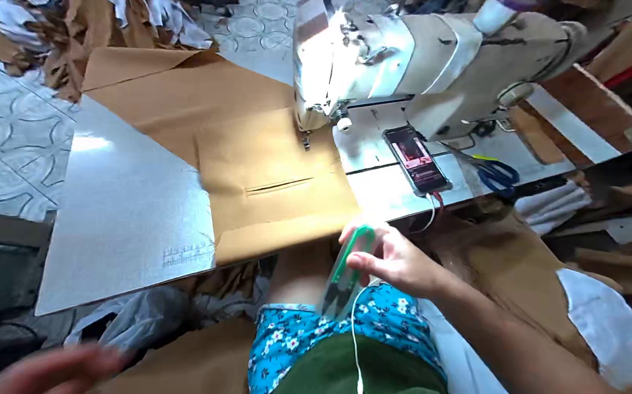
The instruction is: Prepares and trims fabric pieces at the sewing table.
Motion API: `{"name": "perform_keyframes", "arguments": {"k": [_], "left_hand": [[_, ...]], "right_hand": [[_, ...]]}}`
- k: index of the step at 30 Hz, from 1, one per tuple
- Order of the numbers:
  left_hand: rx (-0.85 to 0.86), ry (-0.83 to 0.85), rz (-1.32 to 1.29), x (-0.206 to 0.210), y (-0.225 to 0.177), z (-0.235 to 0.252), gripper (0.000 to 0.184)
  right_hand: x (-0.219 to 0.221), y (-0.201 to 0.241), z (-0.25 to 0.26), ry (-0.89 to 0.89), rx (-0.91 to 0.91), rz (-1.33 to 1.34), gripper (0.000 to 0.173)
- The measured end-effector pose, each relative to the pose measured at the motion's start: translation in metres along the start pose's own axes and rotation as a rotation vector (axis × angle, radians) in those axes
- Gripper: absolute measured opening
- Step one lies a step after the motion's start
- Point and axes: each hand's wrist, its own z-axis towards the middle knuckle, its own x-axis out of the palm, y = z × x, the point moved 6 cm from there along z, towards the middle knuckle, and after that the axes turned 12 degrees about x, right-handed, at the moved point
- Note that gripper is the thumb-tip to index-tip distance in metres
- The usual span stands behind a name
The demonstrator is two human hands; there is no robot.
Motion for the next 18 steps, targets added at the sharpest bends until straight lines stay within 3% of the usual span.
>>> {"name": "perform_keyframes", "arguments": {"k": [1, 2, 3, 4, 6, 8, 10, 12, 13, 14, 16, 18], "left_hand": [[0.070, 0.213, -0.028, 0.075, 0.003, 0.019, 0.021], [0.160, 0.378, -0.001, 0.136, 0.011, 0.031, 0.041], [0.206, 0.490, 0.020, 0.186, 0.016, 0.037, 0.062], [0.196, 0.587, 0.004, 0.224, 0.019, 0.039, 0.070], [0.050, 0.765, -0.134, 0.277, 0.021, 0.038, 0.060], [-0.093, 0.803, -0.255, 0.308, 0.023, 0.040, 0.041], [-0.117, 0.634, -0.321, 0.320, 0.026, 0.046, 0.031], [-0.130, 0.413, -0.419, 0.323, 0.027, 0.053, 0.028], [-0.125, 0.359, -0.462, 0.323, 0.029, 0.054, 0.029], [-0.101, 0.364, -0.476, 0.324, 0.034, 0.050, 0.028], [0.026, 0.526, -0.315, 0.325, 0.054, 0.036, 0.029], [0.253, 0.815, 0.145, 0.327, 0.082, 0.027, 0.034]], "right_hand": [[-0.001, -0.003, -0.001, 0.023, -0.016, 0.003, 0.015], [-0.003, -0.007, -0.002, 0.033, -0.031, -0.037, 0.016], [-0.006, -0.010, -0.005, 0.024, -0.028, -0.118, 0.021], [-0.010, -0.013, -0.008, 0.001, -0.016, -0.213, 0.030], [-0.020, -0.018, -0.015, -0.108, -0.005, -0.348, 0.042], [-0.034, -0.023, -0.023, -0.314, -0.038, -0.418, 0.049], [-0.045, -0.026, -0.032, -0.519, -0.063, -0.495, 0.059], [-0.052, -0.033, -0.037, -0.549, -0.025, -0.456, 0.056], [-0.055, -0.039, -0.038, -0.516, -0.014, -0.375, 0.044], [-0.057, -0.045, -0.038, -0.470, -0.009, -0.286, 0.031], [-0.069, -0.055, -0.045, -0.399, 0.019, -0.213, 0.023], [-0.090, -0.063, -0.060, -0.392, 0.045, -0.292, 0.023]]}}
